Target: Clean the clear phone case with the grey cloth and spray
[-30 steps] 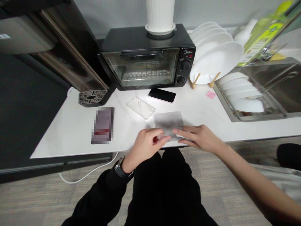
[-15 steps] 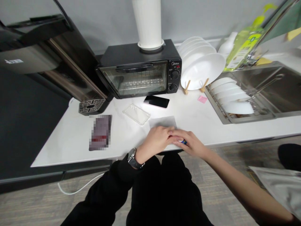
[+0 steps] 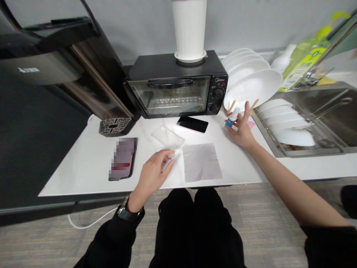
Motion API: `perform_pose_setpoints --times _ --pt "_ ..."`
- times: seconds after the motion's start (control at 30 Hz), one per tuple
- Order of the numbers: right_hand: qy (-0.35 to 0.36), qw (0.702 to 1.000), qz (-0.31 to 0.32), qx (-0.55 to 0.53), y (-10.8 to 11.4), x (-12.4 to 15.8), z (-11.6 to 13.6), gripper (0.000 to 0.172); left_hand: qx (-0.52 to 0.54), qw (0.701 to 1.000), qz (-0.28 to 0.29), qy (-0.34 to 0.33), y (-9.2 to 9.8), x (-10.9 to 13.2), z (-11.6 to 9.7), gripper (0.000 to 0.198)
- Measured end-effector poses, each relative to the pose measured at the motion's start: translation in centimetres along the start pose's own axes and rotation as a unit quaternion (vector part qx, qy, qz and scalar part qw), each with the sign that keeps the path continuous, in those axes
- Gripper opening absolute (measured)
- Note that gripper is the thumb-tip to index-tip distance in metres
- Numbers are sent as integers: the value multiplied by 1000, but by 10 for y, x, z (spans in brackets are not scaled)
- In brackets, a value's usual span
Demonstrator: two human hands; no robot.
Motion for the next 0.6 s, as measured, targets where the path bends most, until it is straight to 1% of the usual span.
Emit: perform_pose_setpoints --times 0.07,0.1,0.13,0.17,0.2,0.27,0.3,0.33,0.37,0.4,0.43,0.47,0.53,0.57,0.6 --pt "-14 994 -78 80 22 18 20 109 -23 999 -3 -24 5 2 -4 25" --pt "-25 985 -119 119 33 31 34 104 -33 999 4 -43 3 3 -9 27" --pt "-35 977 -148 151 40 45 50 95 -39 997 21 -69 -4 5 -17 31" --pt "-49 974 -151 162 41 58 63 81 -43 993 47 -100 -15 9 -27 36" --pt "-46 981 -108 156 29 67 77 67 -45 987 79 -133 -30 15 -39 42" --pt "-31 988 -5 154 -3 81 99 59 -57 970 141 -189 -60 31 -60 59" --pt "-23 987 35 155 -17 84 106 57 -71 964 159 -200 -71 37 -66 65" --pt "-17 986 61 154 -28 86 111 52 -80 960 170 -206 -78 40 -69 70" --pt "-13 986 75 147 -35 86 114 43 -85 958 177 -208 -80 42 -69 73" --pt "-10 988 86 130 -40 85 115 31 -86 959 177 -204 -77 39 -65 74" --pt "-13 990 95 101 -44 84 115 22 -86 963 169 -194 -69 33 -57 73" --pt "-28 992 102 66 -45 83 112 20 -86 967 157 -179 -58 25 -47 72" --pt "-92 991 98 -30 -43 85 102 22 -111 982 94 -117 -29 2 -17 65" --pt "-134 983 84 -91 -41 88 95 24 -129 985 67 -90 -17 -7 -4 64" --pt "-176 970 63 -154 -38 92 88 27 -144 985 56 -75 -12 -13 5 61"
Point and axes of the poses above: each hand's wrist, its own x-axis away from the middle knuckle, its own y-axis out of the back of the hand, z = x × y, the point moved 10 cm from there along -x, towards the middle knuckle, and after that the axes turned 9 degrees about x, right-handed, at the moved point
